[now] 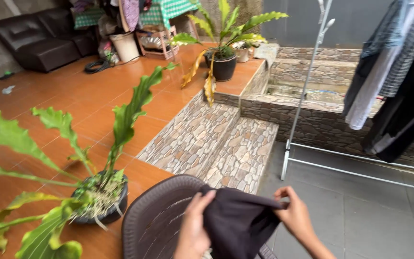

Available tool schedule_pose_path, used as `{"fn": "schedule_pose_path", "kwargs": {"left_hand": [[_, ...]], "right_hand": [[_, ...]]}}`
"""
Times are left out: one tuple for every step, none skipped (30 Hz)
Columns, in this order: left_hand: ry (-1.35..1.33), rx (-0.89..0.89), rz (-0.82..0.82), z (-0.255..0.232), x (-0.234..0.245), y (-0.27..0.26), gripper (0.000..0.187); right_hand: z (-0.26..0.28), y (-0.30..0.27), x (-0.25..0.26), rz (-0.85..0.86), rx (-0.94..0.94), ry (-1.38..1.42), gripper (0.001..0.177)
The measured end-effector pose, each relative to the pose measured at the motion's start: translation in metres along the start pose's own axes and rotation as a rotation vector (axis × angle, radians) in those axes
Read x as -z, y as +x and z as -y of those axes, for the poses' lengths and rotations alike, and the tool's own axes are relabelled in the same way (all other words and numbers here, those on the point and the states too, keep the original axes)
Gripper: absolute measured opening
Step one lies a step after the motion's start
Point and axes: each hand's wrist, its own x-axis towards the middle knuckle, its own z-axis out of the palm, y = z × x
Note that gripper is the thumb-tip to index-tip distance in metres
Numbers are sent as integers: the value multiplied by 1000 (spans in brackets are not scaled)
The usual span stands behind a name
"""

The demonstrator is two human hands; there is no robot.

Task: The recorder is sorting through a pile of laundry in a chair and hanging items onto a clothes rack.

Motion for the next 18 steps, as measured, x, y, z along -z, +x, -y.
{"fn": "schedule_pose_path", "kwargs": {"left_hand": [[-1,0,13,-17,-5,6,43],[-249,206,-79,-34,-10,13,32],[-498,418,-163,-49,-19,20,25],[-497,424,-146,-42,-21,29,25],[-477,314,-156,-35,-25,42,30],[-459,203,-165,-27,-30,55,35],[-466,209,-141,-17,-53,64,35],[-189,81,-157,-8,-76,73,65],[77,-53,-173,6,-99,80,99],[60,-52,-153,19,-138,79,99],[444,-29,-81,27,-181,79,108],[828,-11,-10,35,-225,78,118],[816,-31,7,46,-264,78,118],[1010,85,256,57,-302,78,101],[1200,205,510,66,-340,76,85],[1194,179,530,106,-363,94,85],[1091,27,579,147,-385,113,70],[982,-123,620,188,-408,133,58]], "right_hand": [[5,7,17,-13,-2,-1,34],[9,15,34,4,4,-4,29],[12,22,55,16,8,-9,23],[21,26,76,-1,6,-12,23],[30,32,99,33,-26,43,19],[39,38,122,66,-57,99,15],[28,50,140,42,-55,91,15],[17,61,159,149,-16,209,13],[4,73,178,260,26,318,16],[-11,82,191,240,30,301,16],[-24,97,207,254,58,272,19],[-37,112,225,268,85,243,25],[-36,125,243,246,99,233,25],[-35,137,259,300,122,289,25],[-33,148,277,351,143,342,25],[-24,155,298,325,154,330,25],[-15,163,317,252,364,136,22],[-5,170,334,176,566,-65,19]]}}
